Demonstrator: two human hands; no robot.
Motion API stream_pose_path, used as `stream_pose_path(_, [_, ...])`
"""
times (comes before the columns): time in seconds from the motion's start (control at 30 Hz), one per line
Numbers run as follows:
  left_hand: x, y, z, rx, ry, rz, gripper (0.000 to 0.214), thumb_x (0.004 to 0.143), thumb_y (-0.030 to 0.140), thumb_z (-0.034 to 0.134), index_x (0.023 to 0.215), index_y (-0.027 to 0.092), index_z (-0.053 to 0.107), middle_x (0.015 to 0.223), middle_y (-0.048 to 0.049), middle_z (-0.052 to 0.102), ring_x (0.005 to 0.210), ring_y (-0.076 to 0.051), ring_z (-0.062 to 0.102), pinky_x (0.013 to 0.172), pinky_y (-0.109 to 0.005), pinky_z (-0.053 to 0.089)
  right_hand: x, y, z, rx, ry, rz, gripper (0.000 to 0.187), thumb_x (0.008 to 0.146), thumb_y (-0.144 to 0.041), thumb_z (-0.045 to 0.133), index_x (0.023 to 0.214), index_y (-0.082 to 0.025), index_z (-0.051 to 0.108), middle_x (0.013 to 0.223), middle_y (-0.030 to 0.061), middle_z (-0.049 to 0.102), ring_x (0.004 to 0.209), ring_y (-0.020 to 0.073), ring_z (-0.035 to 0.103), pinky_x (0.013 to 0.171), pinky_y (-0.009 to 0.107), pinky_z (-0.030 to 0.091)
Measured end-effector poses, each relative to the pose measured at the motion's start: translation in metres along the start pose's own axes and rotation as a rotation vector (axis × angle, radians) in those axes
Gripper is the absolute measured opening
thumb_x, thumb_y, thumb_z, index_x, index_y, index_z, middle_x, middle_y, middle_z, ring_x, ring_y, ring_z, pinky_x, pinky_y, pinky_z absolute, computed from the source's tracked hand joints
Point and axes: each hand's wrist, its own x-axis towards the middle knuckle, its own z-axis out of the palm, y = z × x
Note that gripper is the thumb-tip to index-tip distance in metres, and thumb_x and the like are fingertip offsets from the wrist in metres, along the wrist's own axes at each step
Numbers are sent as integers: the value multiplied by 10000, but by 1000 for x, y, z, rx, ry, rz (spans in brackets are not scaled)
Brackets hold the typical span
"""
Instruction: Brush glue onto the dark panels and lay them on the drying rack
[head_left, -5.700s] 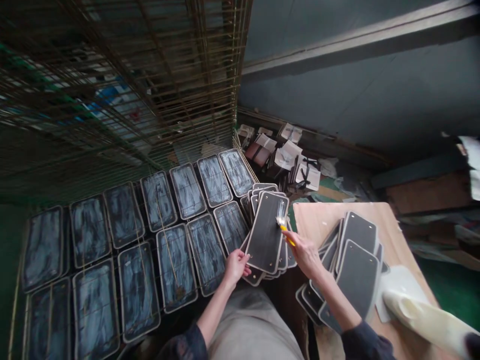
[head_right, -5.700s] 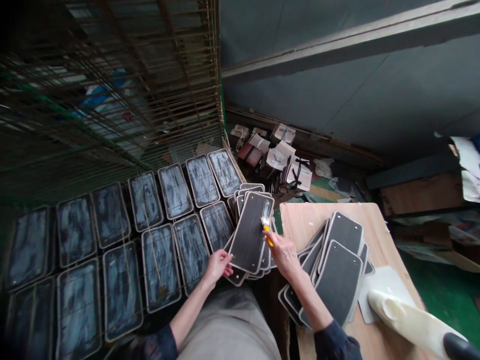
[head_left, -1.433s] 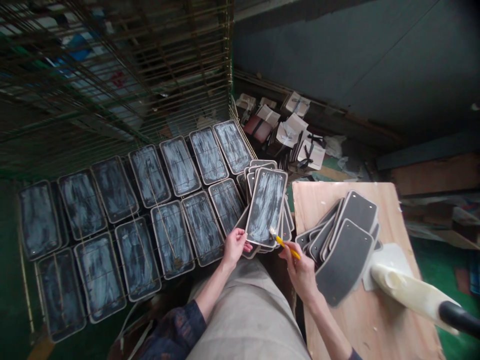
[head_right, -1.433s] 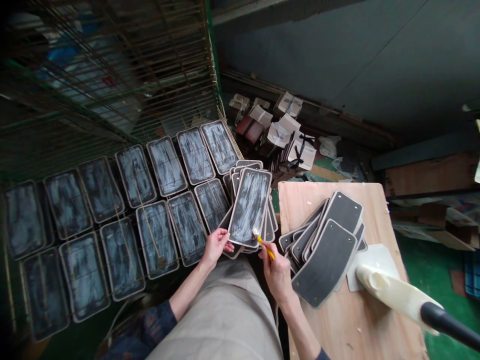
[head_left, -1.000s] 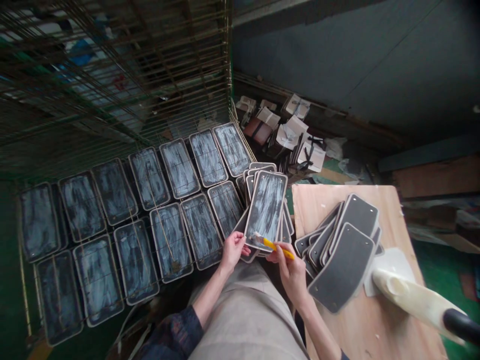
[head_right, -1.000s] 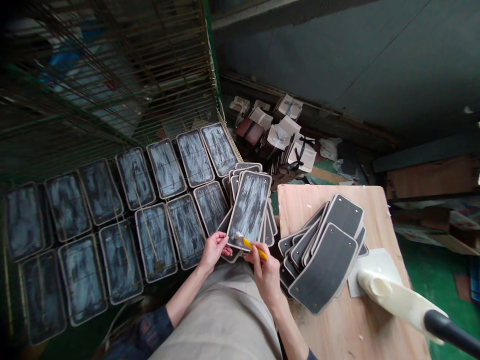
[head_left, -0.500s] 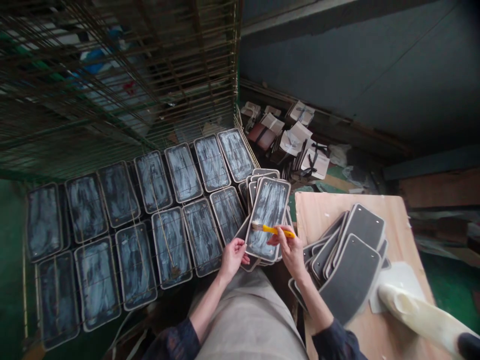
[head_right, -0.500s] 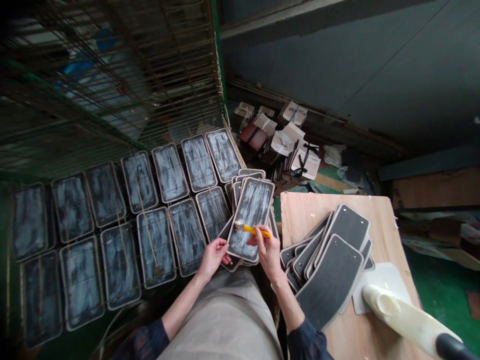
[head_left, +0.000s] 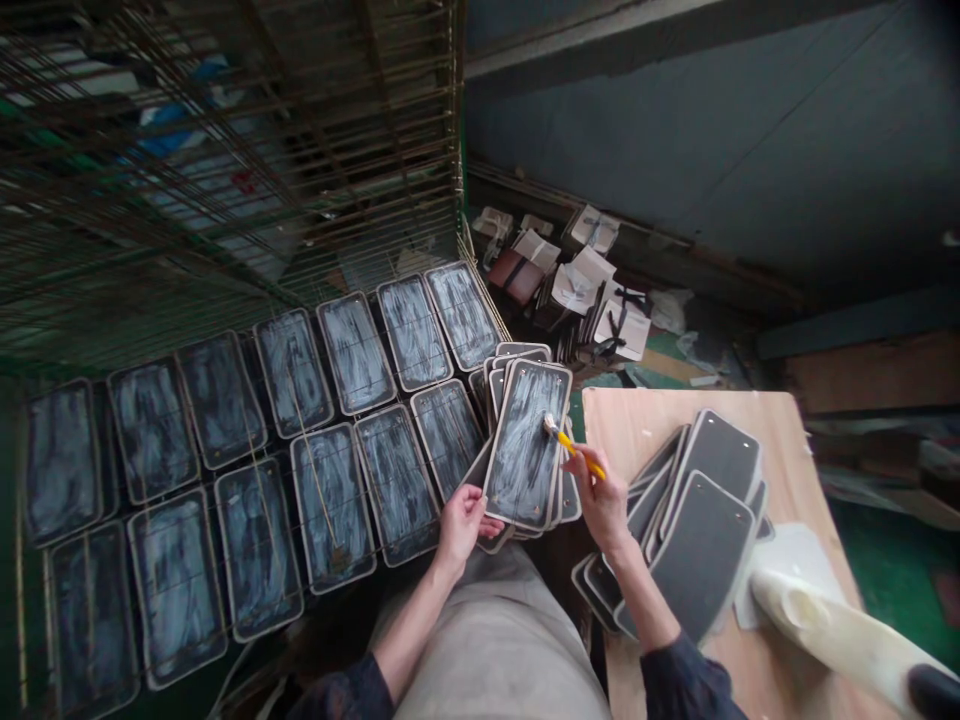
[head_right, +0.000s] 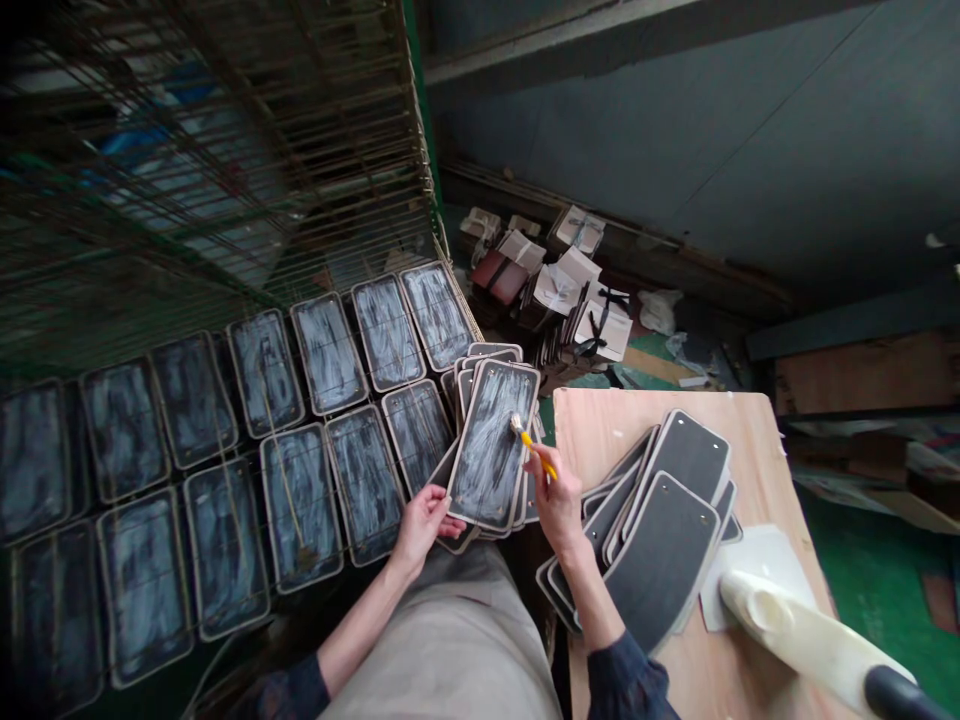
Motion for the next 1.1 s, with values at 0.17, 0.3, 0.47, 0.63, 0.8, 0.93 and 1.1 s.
stream_pose_path(0.17, [-2,4,2,-12,5,-18,405,727,495,644,869,175,440,609,19,618,517,-180,677,444,-219,526,-63,-22,-2,58,-198,101,195,969,-330,405,1056,-217,537,743,1,650,653,155,662,617,241,513])
stream_pose_path(0.3, [-1,5,-1,17,-14,-1,409,730,502,635,890,175,448,622,21,615,521,-181,678,429,-212,512,-55,-29,-7,212,-213,170,199,963,-351,420,1046,-221,547,731,-2,657,666,164,669,639,253,540])
stream_pose_path(0.47, [-2,6,-3,44,-35,23,435,734,482,638,979,162,474,678,9,628,534,-177,678,443,-225,515,11,-20,3,273,69,94,262,943,-408,450,1088,-216,552,864,42,677,809,199,675,743,322,548])
stream_pose_path(0.63, [0,6,-3,59,-34,37,460,731,476,640,1021,150,495,677,7,626,516,-165,664,435,-222,508,23,-14,24,284,-51,61,276,942,-432,443,1061,-209,555,808,32,670,757,191,675,714,319,550])
stream_pose_path(0.8, [2,4,-3,45,-31,34,479,723,477,646,1033,146,493,642,26,601,481,-155,643,402,-213,488,8,-23,22,436,-152,145,252,943,-423,449,1022,-208,553,757,25,665,706,197,679,649,317,567])
stream_pose_path(0.93, [3,2,-3,61,-27,43,481,724,489,640,1027,143,500,623,33,590,457,-144,625,390,-212,481,44,-21,27,558,-100,161,280,919,-461,483,1001,-198,533,714,18,662,633,186,670,586,304,566])
stream_pose_path(1.1, [4,1,-3,84,-19,65,477,735,496,631,1028,140,511,604,32,585,446,-135,613,388,-206,474,100,-10,46,578,65,93,408,901,-564,437,993,-179,535,698,21,659,610,173,661,582,300,560])
